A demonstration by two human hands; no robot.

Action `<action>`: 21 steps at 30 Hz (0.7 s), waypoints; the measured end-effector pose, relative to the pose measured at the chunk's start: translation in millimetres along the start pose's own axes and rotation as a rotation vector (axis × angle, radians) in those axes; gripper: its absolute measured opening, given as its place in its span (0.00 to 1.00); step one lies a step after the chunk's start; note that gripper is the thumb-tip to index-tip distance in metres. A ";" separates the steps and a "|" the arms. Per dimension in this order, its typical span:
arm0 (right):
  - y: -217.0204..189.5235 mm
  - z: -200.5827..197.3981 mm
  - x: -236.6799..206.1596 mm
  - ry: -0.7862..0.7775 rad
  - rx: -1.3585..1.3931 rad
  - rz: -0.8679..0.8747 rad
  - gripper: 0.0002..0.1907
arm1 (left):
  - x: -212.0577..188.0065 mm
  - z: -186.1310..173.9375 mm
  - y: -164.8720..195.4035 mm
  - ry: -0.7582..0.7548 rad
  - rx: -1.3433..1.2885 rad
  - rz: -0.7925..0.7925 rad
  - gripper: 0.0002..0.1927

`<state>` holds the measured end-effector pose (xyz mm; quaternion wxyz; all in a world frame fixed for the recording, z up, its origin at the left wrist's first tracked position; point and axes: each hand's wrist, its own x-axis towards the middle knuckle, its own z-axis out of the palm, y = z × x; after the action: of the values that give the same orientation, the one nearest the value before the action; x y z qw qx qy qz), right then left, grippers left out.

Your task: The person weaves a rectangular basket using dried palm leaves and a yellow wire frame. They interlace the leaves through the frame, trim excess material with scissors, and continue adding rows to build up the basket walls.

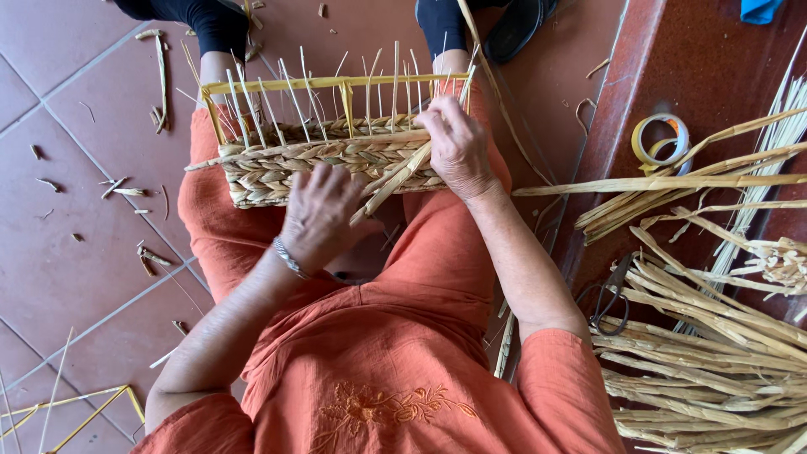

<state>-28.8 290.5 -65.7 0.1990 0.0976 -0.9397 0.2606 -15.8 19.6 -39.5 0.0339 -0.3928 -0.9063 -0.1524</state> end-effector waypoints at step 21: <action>-5.0 -32.3 9.8 -0.271 0.334 0.157 0.06 | 58.2 37.6 18.7 0.128 -0.119 0.118 0.20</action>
<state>-25.7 302.6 -33.9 0.0313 0.0898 -0.9064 0.4115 -40.2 83.9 -60.0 0.0772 -0.4361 -0.8669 -0.2287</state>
